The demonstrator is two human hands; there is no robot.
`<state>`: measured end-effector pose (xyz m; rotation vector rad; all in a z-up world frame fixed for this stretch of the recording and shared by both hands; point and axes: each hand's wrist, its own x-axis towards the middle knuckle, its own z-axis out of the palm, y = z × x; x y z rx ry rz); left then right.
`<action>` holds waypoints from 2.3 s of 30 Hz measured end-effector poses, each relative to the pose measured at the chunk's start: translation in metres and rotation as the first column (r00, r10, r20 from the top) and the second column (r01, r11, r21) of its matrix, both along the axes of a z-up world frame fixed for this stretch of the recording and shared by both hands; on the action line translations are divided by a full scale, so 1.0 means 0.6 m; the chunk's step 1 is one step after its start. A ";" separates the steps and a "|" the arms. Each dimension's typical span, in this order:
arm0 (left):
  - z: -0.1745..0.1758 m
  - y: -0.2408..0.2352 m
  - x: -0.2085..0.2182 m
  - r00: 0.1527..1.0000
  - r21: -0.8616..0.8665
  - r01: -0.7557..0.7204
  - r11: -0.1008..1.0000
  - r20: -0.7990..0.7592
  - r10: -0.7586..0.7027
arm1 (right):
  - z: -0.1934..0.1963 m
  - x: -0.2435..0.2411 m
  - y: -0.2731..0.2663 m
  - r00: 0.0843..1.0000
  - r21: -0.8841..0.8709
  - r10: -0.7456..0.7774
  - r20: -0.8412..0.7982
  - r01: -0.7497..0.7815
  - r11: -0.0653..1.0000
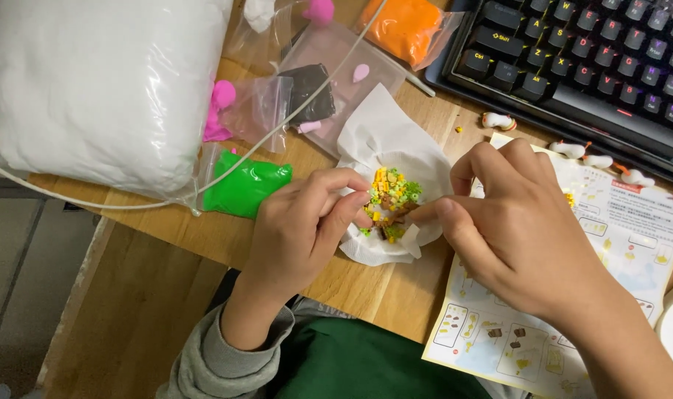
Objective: The person assembles a small Lego model by connecting various small plastic bricks. They follow an instruction manual placed on the desk, picking up pieces from a paper and a tray to build the structure.
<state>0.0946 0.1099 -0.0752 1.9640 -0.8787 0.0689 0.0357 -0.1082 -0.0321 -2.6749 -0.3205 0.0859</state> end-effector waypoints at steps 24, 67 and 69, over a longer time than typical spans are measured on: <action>0.002 0.001 -0.001 0.999 -0.021 0.015 1.000 -0.039 -0.016 | 0.006 -0.002 0.006 0.987 0.121 0.019 -0.162 0.000 0.993; -0.011 -0.002 -0.002 0.987 -0.038 -0.066 0.997 0.144 0.071 | 0.073 0.125 0.070 0.699 -0.441 0.154 -0.698 -0.589 0.677; -0.012 -0.002 -0.002 0.987 -0.034 -0.070 0.997 0.143 0.074 | 0.072 0.128 0.072 0.701 -0.440 0.188 -0.688 -0.609 0.660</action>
